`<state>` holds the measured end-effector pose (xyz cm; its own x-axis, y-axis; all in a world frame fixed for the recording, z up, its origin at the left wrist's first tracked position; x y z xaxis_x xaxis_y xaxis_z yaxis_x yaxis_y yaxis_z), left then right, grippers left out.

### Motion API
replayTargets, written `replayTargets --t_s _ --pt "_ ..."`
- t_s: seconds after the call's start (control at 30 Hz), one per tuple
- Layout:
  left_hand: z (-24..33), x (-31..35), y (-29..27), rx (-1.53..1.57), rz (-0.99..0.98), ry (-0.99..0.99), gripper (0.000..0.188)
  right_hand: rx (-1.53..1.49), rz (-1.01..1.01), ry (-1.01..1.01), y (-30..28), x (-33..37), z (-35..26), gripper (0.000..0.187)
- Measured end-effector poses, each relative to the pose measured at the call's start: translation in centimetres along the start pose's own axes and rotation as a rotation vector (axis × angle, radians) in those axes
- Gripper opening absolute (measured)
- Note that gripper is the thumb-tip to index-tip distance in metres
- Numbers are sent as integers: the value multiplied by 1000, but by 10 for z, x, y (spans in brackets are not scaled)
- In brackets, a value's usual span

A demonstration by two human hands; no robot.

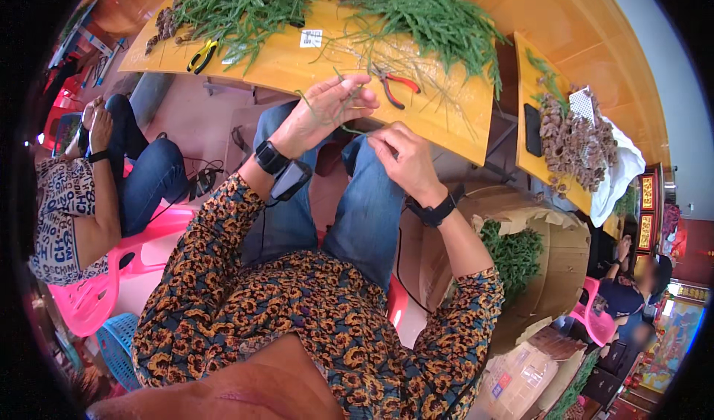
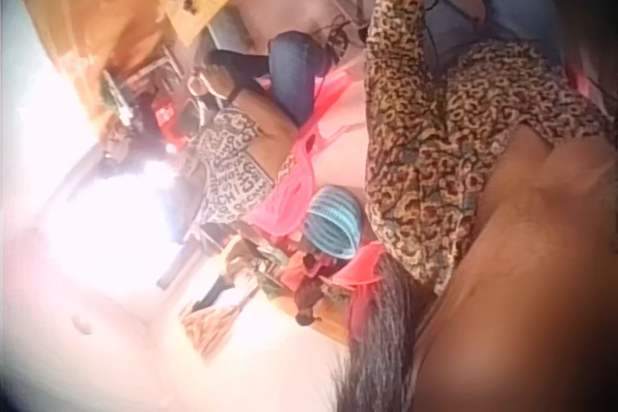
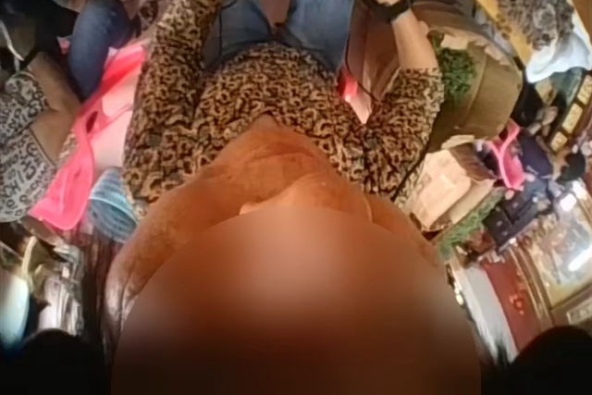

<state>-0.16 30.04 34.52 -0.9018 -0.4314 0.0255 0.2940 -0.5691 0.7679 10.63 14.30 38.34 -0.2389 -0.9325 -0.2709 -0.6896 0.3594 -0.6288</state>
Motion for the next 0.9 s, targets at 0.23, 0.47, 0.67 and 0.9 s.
replayTargets --t_s 0.23,0.47,0.67,0.9 --pt "-40 61 -79 -869 113 113 36 -208 -114 159 -10 -25 76 18" --pt "-59 81 -102 -1403 -53 -48 35 234 23 228 -48 -136 175 22" --pt "-48 67 -96 -1345 -148 -121 34 562 55 -10 -21 -233 204 20" --pt "-18 48 -95 -1203 -139 -100 35 903 39 -77 23 -316 224 24"
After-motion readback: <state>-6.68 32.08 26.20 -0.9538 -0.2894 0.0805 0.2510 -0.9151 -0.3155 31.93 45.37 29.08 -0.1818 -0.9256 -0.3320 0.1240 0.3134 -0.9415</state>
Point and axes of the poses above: each hand's wrist, its own x-axis away from the middle knuckle, its own y-axis out of the palm, z = x × y, the point moved 7 cm from there along -x, towards the middle knuckle, and after that the axes turned 1 degree about x, right-handed, at the moved point
